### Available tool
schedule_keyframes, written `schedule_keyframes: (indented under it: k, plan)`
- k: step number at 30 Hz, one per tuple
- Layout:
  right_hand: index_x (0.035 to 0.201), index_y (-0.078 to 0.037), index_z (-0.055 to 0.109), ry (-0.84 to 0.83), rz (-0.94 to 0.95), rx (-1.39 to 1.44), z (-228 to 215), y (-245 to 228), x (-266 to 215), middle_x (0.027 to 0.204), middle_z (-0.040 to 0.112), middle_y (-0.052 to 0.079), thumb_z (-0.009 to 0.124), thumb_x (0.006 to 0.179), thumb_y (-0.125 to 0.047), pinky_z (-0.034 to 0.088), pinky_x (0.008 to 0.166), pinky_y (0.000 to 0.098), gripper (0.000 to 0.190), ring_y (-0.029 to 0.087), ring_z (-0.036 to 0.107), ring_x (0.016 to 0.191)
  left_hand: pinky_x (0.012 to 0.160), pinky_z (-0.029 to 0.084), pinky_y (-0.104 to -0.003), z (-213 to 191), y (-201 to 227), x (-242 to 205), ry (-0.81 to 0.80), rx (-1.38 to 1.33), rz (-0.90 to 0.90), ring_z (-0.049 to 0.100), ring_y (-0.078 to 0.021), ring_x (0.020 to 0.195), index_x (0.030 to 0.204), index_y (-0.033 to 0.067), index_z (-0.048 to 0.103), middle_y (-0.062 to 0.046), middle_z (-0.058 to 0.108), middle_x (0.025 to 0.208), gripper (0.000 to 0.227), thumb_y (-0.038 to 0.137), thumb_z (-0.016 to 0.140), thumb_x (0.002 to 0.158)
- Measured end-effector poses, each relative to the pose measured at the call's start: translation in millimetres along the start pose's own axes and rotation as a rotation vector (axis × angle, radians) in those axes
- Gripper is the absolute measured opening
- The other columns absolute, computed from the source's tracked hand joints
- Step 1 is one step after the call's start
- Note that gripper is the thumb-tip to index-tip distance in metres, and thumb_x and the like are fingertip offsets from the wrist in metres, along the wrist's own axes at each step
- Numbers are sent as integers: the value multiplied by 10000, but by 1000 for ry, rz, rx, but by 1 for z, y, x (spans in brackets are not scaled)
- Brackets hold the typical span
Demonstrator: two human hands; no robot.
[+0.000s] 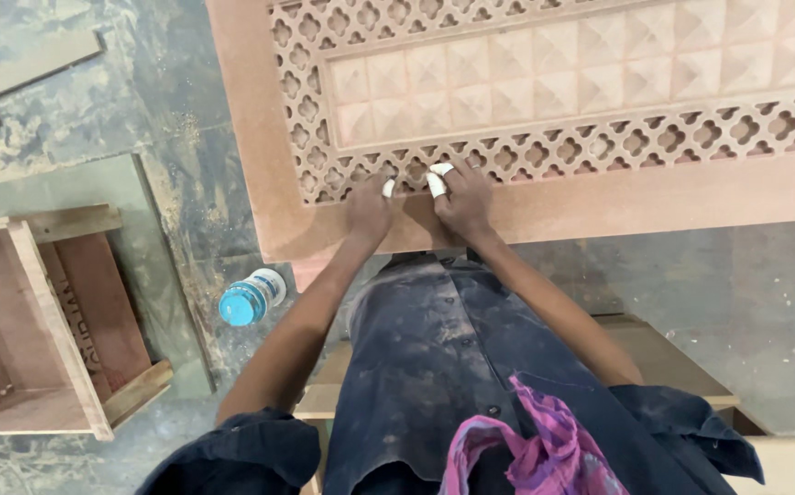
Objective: The person sands the surface of a large, intricately carved wooden panel using small white sanding blocks. They move systematically across the panel, smoothing the carved patterns and flat areas.
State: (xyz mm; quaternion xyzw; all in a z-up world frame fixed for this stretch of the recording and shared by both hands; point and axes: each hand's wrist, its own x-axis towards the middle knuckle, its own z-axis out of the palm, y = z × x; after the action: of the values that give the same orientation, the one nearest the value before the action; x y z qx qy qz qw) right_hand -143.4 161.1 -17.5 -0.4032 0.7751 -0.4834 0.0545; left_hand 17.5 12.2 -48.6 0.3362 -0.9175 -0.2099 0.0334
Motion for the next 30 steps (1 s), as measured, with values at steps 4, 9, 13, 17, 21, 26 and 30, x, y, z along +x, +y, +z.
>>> schedule_keyframes:
  k: [4,9,13,17,21,26,30]
  plan:
    - [1000,-101,742,-2,2,-2,3,-1,2,984,689,80,719,855,-126,513,753,453,148,354,626,896,739,509,-526,-50,-6,18,-361,362,379,686,-332,909,1134,79,658,-118,670,1117,212,133,576,946]
    - [997,-97,729,42,1,-14,3,-6,4,1010,689,86,749,885,-162,500,717,450,131,341,644,841,767,537,-396,-92,-11,89,-526,617,1037,654,-246,1043,1157,94,658,-48,655,1217,253,171,570,933]
    - [1003,-118,723,78,61,8,1,-8,5,1027,692,72,753,886,-145,503,717,434,124,328,641,846,806,520,-357,-108,-7,121,-494,606,1381,604,-203,1068,1204,110,669,-14,640,1228,344,204,594,882]
    - [989,-104,729,90,64,6,3,-8,5,977,684,66,768,869,-140,484,690,443,132,323,632,825,853,509,-343,-111,-8,150,-542,773,1593,600,-185,1121,1176,155,664,34,632,1229,313,232,597,880]
    - [1002,-96,749,70,93,-15,5,-7,6,978,683,66,766,877,-119,479,693,447,128,311,627,813,778,507,-357,-100,-12,162,-590,659,1565,608,-189,1147,1161,217,669,45,632,1257,331,186,616,836]
    - [1016,-103,747,97,107,-34,9,-12,4,1040,699,72,771,868,-119,508,738,438,151,322,639,877,813,527,-423,-92,-15,90,-551,392,735,621,-257,1104,1220,161,661,-21,633,1231,329,123,599,899]
    - [1017,-99,732,136,61,-37,3,-12,3,1126,713,98,753,853,-111,521,755,431,165,327,649,917,899,537,-398,-89,-15,95,-631,373,813,618,-243,1156,1239,147,636,-29,624,1239,333,107,584,912]
